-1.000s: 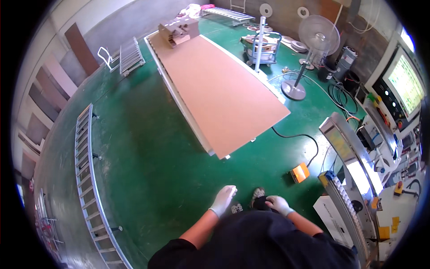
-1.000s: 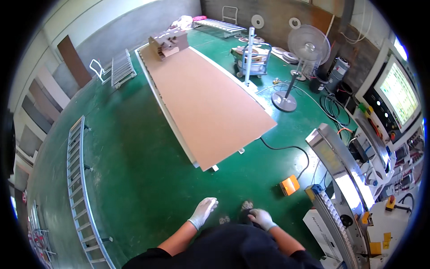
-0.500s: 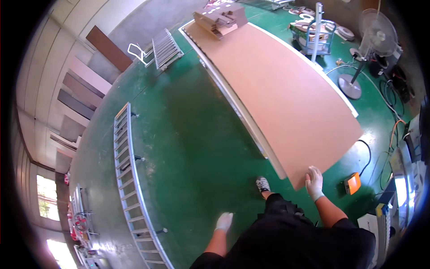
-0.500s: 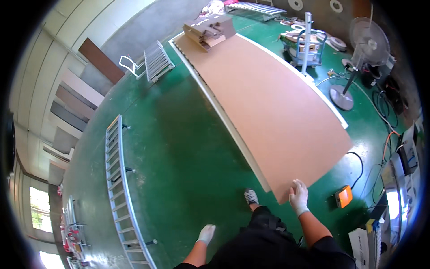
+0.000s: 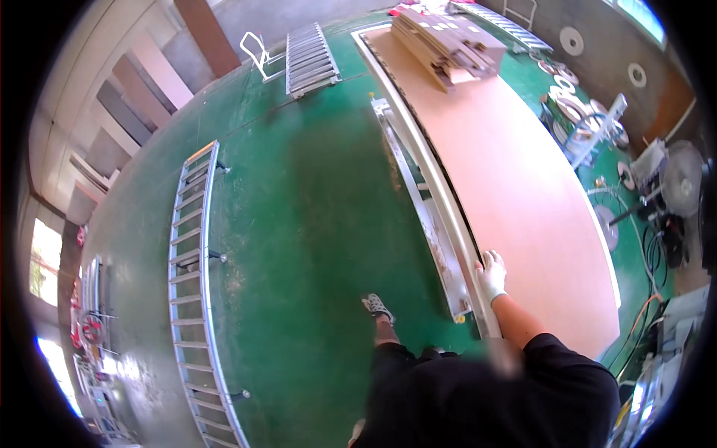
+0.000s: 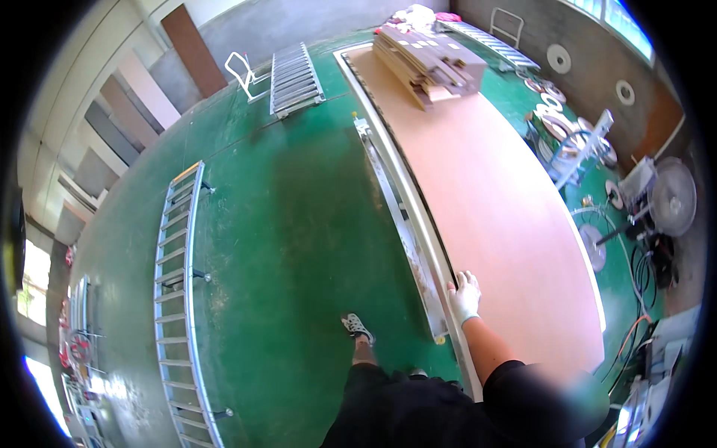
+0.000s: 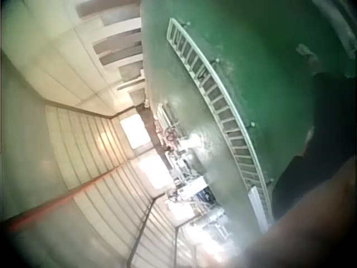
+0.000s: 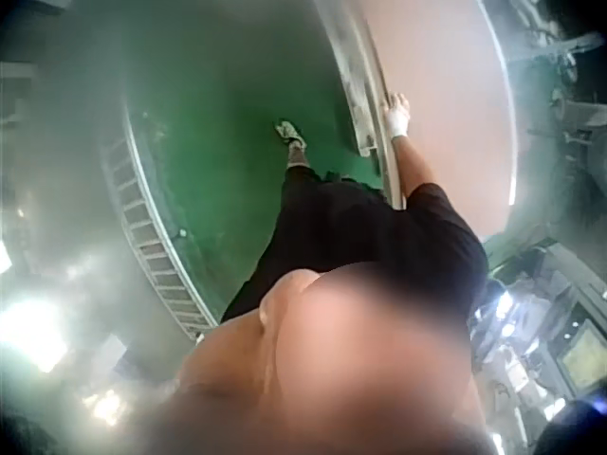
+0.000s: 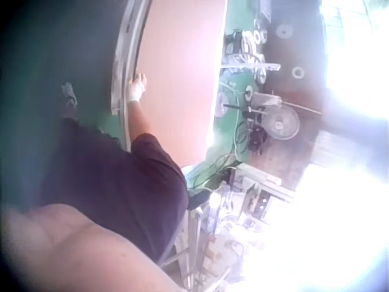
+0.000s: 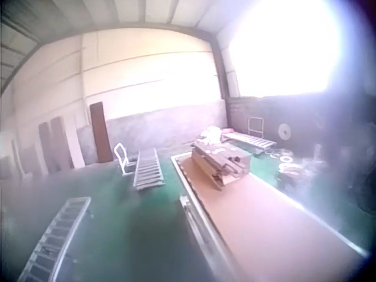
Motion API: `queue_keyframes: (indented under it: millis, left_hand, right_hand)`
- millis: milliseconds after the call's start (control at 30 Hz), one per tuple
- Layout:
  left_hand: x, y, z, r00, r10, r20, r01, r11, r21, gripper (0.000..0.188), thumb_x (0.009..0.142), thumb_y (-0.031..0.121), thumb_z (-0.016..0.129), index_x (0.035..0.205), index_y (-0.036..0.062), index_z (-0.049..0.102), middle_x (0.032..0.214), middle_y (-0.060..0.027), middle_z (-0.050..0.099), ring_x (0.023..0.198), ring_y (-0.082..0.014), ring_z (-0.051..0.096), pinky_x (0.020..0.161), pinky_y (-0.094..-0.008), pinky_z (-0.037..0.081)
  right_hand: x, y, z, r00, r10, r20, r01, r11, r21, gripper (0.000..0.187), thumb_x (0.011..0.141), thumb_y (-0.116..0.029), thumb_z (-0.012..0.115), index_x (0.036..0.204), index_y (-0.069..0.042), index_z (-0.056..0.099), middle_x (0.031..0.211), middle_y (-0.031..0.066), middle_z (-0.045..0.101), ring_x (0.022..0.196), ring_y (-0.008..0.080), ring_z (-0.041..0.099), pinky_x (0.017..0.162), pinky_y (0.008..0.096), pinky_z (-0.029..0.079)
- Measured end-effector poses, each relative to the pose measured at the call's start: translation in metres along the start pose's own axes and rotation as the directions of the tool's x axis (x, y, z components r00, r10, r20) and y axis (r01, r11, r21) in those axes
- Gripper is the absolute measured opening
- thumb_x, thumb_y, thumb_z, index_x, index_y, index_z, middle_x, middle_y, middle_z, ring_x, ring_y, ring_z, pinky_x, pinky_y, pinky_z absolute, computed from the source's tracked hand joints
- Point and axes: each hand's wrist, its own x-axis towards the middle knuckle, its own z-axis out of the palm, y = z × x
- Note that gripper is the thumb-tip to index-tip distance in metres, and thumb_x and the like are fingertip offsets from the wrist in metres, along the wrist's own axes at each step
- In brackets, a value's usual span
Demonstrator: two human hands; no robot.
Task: The person processes wooden furniture parts by feeding them into an edge-banding machine, then stacks the finished boards onto a work table.
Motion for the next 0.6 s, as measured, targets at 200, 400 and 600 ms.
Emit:
queue_keyframes:
  millis: [200, 400, 600]
  left_hand:
    - [0.185, 0.017, -0.151, 0.997, -0.017, 0.078, 0.021, 0.999, -0.041, 0.020, 0.101, 0.020, 0.051, 0.100, 0.0070, 0.067, 0.088, -0.0163, 0.073, 0.082, -0.0347, 0.072, 0.068, -0.0497, 0.058]
    - [0.470, 0.004, -0.473, 0.955, 0.271, -0.117, -0.181, 0.850, 0.495, 0.023, 0.097, 0.019, 0.054, 0.092, 0.0025, 0.068, 0.088, -0.0214, 0.073, 0.088, -0.0385, 0.073, 0.081, -0.0510, 0.059]
    - [0.696, 0.140, -0.757, 0.929, -0.167, -0.330, -0.226, 0.450, -0.864, 0.029, 0.100, 0.025, 0.059, 0.116, 0.0017, 0.064, 0.106, -0.0075, 0.066, 0.095, -0.0182, 0.062, 0.089, -0.0338, 0.051]
  right_hand:
    - [0.077, -0.045, 0.031, 0.992, 0.030, 0.125, -0.001, 0.973, -0.229, 0.063, 0.096, -0.041, 0.063, 0.143, 0.000, 0.054, 0.153, 0.0265, 0.047, 0.144, 0.0408, 0.041, 0.118, 0.0513, 0.036]
    - [0.179, -0.084, 0.058, 0.961, 0.275, -0.027, -0.274, 0.961, 0.024, 0.062, 0.099, -0.041, 0.061, 0.137, 0.008, 0.054, 0.137, 0.0340, 0.057, 0.131, 0.0487, 0.052, 0.111, 0.0480, 0.043]
    - [0.281, -0.165, 0.096, 0.805, 0.546, -0.232, -0.582, 0.802, -0.132, 0.060, 0.098, -0.045, 0.059, 0.138, -0.002, 0.054, 0.153, 0.0216, 0.044, 0.145, 0.0384, 0.037, 0.115, 0.0529, 0.036]
